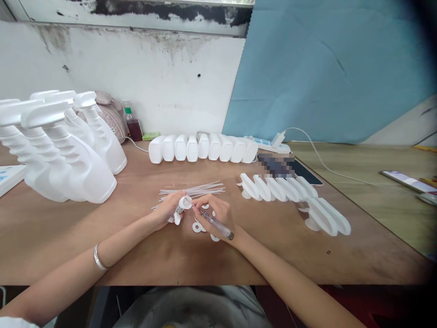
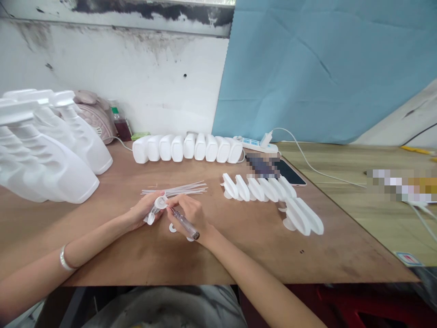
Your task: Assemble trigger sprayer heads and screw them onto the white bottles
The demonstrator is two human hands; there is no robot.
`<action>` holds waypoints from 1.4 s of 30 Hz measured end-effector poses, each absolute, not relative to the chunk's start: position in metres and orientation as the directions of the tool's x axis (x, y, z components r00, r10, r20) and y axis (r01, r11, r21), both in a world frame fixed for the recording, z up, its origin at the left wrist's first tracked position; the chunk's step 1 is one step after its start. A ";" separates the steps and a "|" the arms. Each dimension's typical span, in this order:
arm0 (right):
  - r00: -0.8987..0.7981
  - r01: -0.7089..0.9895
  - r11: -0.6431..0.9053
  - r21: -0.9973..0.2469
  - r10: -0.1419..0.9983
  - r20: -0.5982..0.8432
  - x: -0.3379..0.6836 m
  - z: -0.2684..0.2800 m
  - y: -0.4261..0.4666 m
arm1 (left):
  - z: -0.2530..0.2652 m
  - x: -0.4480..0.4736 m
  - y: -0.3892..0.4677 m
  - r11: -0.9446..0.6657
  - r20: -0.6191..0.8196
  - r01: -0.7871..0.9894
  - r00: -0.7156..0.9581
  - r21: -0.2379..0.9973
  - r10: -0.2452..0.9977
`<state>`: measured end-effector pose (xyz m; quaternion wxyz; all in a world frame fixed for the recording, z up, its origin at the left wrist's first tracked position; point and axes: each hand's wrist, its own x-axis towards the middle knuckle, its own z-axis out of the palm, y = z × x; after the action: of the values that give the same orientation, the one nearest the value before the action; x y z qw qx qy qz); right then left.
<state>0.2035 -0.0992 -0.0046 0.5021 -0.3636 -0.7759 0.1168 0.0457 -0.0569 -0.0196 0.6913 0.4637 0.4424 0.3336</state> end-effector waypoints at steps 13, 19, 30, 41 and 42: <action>-0.336 0.480 0.695 -0.536 0.710 0.619 0.203 -0.006 -0.095 | -0.018 0.047 -0.058 0.322 -0.289 -0.043 0.345 0.946 0.893; -0.225 0.235 0.439 -0.867 0.893 0.391 0.209 -0.003 -0.091 | -0.016 0.047 -0.057 0.343 -0.316 -0.009 0.361 0.939 0.877; -0.147 -0.036 0.197 -0.980 0.969 0.200 0.202 0.005 -0.092 | -0.013 0.046 -0.058 0.385 -0.363 0.012 0.359 0.923 0.860; -0.186 -0.220 0.012 -0.975 0.981 0.054 0.205 0.015 -0.091 | -0.016 0.040 -0.052 0.381 -0.351 0.057 0.531 0.923 0.771; -0.193 -0.216 0.012 -0.976 0.980 0.055 0.206 0.016 -0.092 | -0.015 0.040 -0.053 0.373 -0.350 0.071 0.542 0.925 0.764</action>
<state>0.2058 -0.0918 0.0157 0.5070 -0.3827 -0.4990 0.5896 0.0400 -0.0525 -0.0150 0.7181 0.5051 0.4134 0.2415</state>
